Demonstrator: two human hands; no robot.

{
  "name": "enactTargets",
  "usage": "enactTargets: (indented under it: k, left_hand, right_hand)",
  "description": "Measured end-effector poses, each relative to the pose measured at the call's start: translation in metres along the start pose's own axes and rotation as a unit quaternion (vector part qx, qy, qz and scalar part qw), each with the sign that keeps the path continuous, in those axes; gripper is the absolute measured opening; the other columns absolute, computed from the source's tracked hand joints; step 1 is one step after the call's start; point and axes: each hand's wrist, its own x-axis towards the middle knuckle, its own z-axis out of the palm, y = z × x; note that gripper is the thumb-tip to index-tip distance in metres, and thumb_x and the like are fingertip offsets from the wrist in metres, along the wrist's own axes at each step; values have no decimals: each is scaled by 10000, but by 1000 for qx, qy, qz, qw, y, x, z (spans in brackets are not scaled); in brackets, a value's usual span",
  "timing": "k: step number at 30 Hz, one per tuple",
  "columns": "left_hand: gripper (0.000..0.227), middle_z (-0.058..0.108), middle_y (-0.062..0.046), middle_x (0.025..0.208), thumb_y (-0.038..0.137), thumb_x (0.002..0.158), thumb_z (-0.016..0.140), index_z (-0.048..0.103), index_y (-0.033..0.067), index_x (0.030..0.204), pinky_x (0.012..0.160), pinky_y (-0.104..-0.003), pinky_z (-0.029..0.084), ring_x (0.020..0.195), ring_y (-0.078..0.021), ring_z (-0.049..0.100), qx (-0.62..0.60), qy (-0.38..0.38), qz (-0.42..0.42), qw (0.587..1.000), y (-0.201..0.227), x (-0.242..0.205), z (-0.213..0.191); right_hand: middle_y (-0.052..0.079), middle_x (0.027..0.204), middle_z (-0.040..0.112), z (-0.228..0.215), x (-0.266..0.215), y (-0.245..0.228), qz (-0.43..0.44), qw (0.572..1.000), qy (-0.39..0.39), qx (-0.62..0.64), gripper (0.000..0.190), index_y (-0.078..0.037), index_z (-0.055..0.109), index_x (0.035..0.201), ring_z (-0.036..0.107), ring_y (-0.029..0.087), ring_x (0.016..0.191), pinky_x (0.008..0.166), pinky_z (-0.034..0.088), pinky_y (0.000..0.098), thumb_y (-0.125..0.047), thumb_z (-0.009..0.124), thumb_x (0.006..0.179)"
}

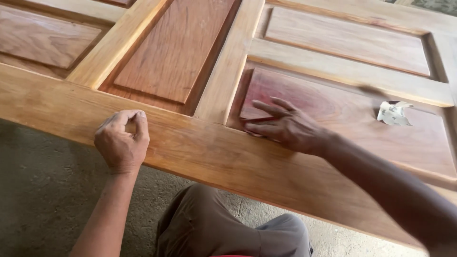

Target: Sanding the panels and frame of a wooden door using sandpaper.

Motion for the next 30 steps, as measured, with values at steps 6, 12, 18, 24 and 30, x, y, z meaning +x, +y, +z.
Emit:
enactTargets:
  k: [6,12,18,24,30]
  left_hand:
    - [183,770,-88,918,246,1016,742,778,80,948,741,-373,567,830,-252,745,3,-12,-25,1000,4,1,-4]
    - [187,775,-75,927,278,1019,737,787,104,969,734,-367,567,832,-245,750,19,-23,-29,999,3,-1,0]
    - [191,776,-81,941,276,1011,735,791,100,964,727,-370,562,844,-259,748,18,-10,-9,1000,8,1,-5]
    - [208,776,-87,950,276,1025,716,786,88,971,715,-348,566,830,-245,751,-2,-13,-26,1000,7,2,-5]
    - [208,774,-98,934,249,1040,702,789,74,972,722,-358,570,797,-252,751,1,-20,-23,1000,-3,-5,-8]
  right_hand:
    - [-111,1481,546,5,-17,7,-8,1000,-3,-6,498,-292,560,1442,209,256,1540,1239,137,546,-341,577,947]
    - [-107,1467,558,10,-8,5,16,1000,-7,-1,518,-300,560,1414,211,245,1535,1239,143,554,-331,616,900]
    - [-146,1451,574,14,-21,4,35,999,28,-16,516,-331,549,1419,220,218,1573,1285,157,542,-342,610,908]
    - [-163,1449,581,15,-18,11,56,998,13,0,499,-354,526,1441,223,204,1589,1301,155,541,-371,543,943]
    - [-172,1452,606,-7,-97,-8,153,988,-13,20,624,-387,563,1429,233,184,1600,1329,136,520,-570,284,902]
